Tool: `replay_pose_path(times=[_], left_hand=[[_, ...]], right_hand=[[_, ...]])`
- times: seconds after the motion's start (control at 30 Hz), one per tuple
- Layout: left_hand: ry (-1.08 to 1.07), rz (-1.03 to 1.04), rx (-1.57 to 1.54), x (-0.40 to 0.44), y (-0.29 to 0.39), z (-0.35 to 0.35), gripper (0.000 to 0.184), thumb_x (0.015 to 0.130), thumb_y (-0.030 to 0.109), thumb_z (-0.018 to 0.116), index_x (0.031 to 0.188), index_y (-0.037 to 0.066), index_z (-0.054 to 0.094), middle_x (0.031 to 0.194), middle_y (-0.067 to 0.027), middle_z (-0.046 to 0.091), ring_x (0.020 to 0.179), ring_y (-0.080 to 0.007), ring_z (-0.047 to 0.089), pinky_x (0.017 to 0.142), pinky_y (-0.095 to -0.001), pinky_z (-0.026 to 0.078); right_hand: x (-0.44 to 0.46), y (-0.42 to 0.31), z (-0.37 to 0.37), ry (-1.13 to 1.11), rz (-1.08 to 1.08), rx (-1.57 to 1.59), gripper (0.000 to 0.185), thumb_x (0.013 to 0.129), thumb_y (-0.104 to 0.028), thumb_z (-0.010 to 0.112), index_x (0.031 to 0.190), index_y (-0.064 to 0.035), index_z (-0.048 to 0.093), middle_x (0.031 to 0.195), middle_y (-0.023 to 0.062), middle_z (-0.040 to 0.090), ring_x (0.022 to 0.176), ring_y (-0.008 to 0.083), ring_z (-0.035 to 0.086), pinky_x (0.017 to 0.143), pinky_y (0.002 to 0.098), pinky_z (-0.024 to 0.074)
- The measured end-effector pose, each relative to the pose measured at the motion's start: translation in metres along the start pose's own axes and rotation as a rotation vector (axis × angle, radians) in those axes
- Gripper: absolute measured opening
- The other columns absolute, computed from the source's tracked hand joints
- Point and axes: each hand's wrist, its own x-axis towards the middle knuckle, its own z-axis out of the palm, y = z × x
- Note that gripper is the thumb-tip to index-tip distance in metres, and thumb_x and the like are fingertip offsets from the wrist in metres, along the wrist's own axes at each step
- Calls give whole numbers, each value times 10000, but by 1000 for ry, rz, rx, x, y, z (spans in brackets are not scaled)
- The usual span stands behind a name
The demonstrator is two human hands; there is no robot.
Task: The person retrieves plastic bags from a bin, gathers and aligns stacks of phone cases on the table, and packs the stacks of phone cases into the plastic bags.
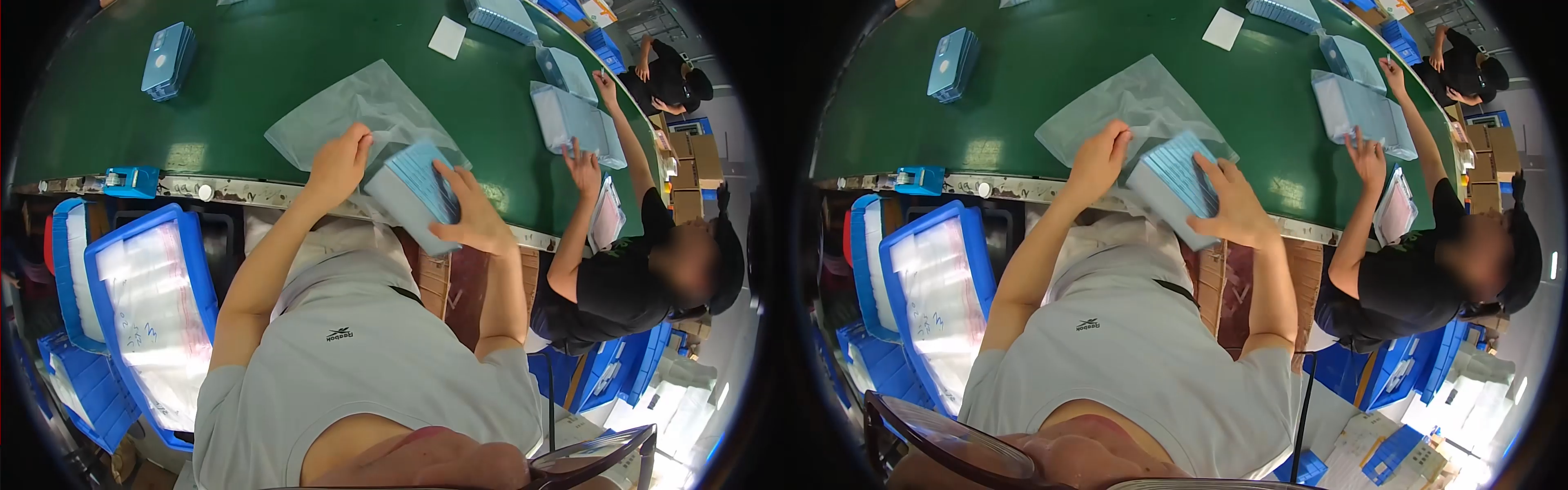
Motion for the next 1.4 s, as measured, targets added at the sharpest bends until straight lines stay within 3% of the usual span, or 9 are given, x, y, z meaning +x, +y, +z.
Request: replay_pose_path(times=[0.1, 0.4, 0.53, 0.7, 0.83, 0.9, 1.03, 1.23, 1.4], left_hand=[[4, 29, 9, 4, 14, -6, 139, 1001, 198, 533, 998, 63, 565, 808, -149, 643, 743, -374, 619, 650, -475, 467], [307, 350, 191, 3, 12, -1, 61, 923, 106, 613, 970, 69, 621, 891, -111, 581, 851, -333, 585, 727, -429, 467], [556, 336, 457, -16, -4, -9, 234, 821, 55, 648, 1042, 49, 573, 962, -143, 550, 900, -350, 548, 733, -421, 440], [318, 75, 377, -23, -58, -5, 317, 767, -7, 632, 1067, 46, 546, 1012, -146, 536, 948, -364, 534, 798, -467, 423], [325, -14, 268, -11, -42, -36, 306, 762, -30, 612, 1046, 46, 530, 1023, -137, 526, 969, -377, 519, 837, -516, 402], [322, 79, 395, -4, -34, -44, 403, 783, -32, 592, 1177, 10, 520, 1165, -180, 538, 1113, -403, 507, 954, -513, 407], [203, 189, 265, 25, -43, -17, 710, 803, -38, 554, 1466, -87, 305, 1478, -298, 378, 1382, -436, 365, 1155, -454, 318], [78, 51, 421, 58, -81, 31, 568, 880, 78, 515, 1414, -87, 409, 1424, -295, 462, 1291, -412, 487, 1082, -454, 394], [94, 162, 776, 53, -75, 31, 417, 929, 204, 528, 1250, -53, 596, 1406, -224, 508, 1317, -364, 446, 1034, -477, 420]], right_hand=[[10, -16, 23, 115, -66, -377, 1007, 614, -358, 784, 1515, -141, 389, 1437, 283, 386, 1270, 444, 437, 1071, 496, 367], [130, -26, 87, 360, -151, -456, 1027, 635, -453, 777, 1510, -89, 382, 1419, 344, 379, 1255, 494, 439, 1040, 539, 367], [168, -31, 85, 394, -200, -420, 1055, 647, -476, 772, 1521, -60, 351, 1493, 369, 300, 1324, 509, 386, 1091, 552, 322], [210, -53, 75, 437, -128, -486, 999, 698, -473, 751, 1521, -66, 359, 1477, 368, 347, 1366, 473, 382, 1148, 540, 274], [236, -27, 98, 689, -356, -529, 787, 797, -348, 692, 1471, -35, 433, 1490, 292, 398, 1393, 421, 376, 1152, 575, 235], [224, -25, 107, 828, -415, -475, 645, 843, -246, 653, 1428, -31, 487, 1494, 225, 436, 1415, 385, 367, 1144, 620, 214], [208, -18, 108, 820, -317, -467, 680, 851, -270, 681, 1425, 18, 458, 1492, 271, 405, 1415, 434, 337, 1163, 590, 208], [135, -6, 84, 882, -398, -145, 231, 844, -21, 671, 1071, -30, 713, 1083, 174, 694, 1061, 354, 645, 955, 452, 478], [165, -66, 42, 667, -588, -610, 341, 863, -60, 625, 1201, -94, 646, 1382, 146, 542, 1334, 368, 450, 1121, 557, 285]])
